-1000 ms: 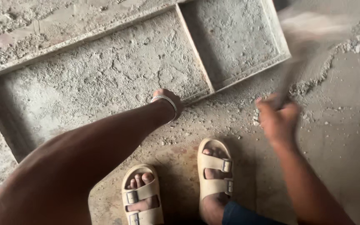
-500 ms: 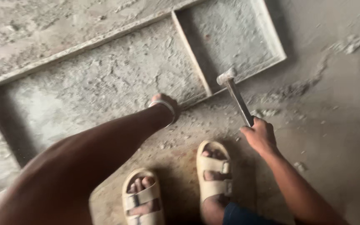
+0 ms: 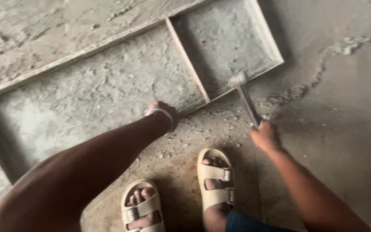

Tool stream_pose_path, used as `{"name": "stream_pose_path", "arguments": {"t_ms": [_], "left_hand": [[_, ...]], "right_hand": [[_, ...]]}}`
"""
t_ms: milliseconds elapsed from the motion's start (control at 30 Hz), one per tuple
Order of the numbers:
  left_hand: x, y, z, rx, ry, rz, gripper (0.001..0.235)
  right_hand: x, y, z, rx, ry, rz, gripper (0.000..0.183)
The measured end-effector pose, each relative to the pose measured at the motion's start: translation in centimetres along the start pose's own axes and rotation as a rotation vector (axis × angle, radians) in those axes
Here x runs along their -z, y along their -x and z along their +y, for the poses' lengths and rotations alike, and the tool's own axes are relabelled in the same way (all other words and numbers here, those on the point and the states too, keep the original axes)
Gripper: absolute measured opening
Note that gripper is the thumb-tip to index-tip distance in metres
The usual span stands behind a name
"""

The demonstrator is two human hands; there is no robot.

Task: The person uses a hammer to break hardened concrete inside a rectangular metal mold on the floor. They repeatedly strike the surface to fracture the material and then use their hand to clear away the resulting debris.

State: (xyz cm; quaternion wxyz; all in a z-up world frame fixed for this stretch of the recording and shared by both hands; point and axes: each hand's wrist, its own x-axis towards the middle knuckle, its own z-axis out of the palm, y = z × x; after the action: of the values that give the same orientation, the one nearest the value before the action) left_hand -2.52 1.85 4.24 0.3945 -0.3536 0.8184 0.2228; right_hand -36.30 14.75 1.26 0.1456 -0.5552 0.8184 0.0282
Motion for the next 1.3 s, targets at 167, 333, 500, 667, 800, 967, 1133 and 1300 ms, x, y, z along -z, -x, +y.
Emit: {"name": "stream_pose_path", "arguments": {"t_ms": [167,333,500,667,800,967,1133,1300], "left_hand": [[0.1,0.3,-0.1,0.005,0.018,0.024,0.031],[0.2,-0.2,0.4,-0.061,-0.044,-0.041,0.033],[0.1,0.5,-0.1,-0.030,-0.015,-0.016,0.032],[0.5,0.2,-0.1,0.000,0.069,0.011,0.033],[-1.7,-1.2,-0.4,-0.032,-0.021,0.005,0.032],[0.4,-2.5,-2.2,-0.116,-0.050,0.277,0.029],[9.9,-2.2,-11.0,0.135,-0.016,0.394,0.060],[6.4,2.0,-12.5,0.305,0.166,0.309,0.086]], "right_hand": [[1.5,1.0,2.1,-0.113,-0.198,-0.048,0.031],[9.3,-1.7,-0.4,-0.118,-0.754,0.204,0.015],[9.8,-5.3,-0.1,0.048,-1.235,0.411,0.018],[1.8,-3.7,4.0,-0.168,-0.222,0.092,0.026],[1.2,-2.2,6.1,-0.387,-0.421,-0.111,0.022],[5.0,-2.4,1.0,-0.314,-0.727,-0.022,0.018],[9.5,-4.7,-3.0,-0.167,-0.933,0.079,0.015],[5.9,-3.8,-3.7,-0.100,-0.832,0.173,0.015]]}}
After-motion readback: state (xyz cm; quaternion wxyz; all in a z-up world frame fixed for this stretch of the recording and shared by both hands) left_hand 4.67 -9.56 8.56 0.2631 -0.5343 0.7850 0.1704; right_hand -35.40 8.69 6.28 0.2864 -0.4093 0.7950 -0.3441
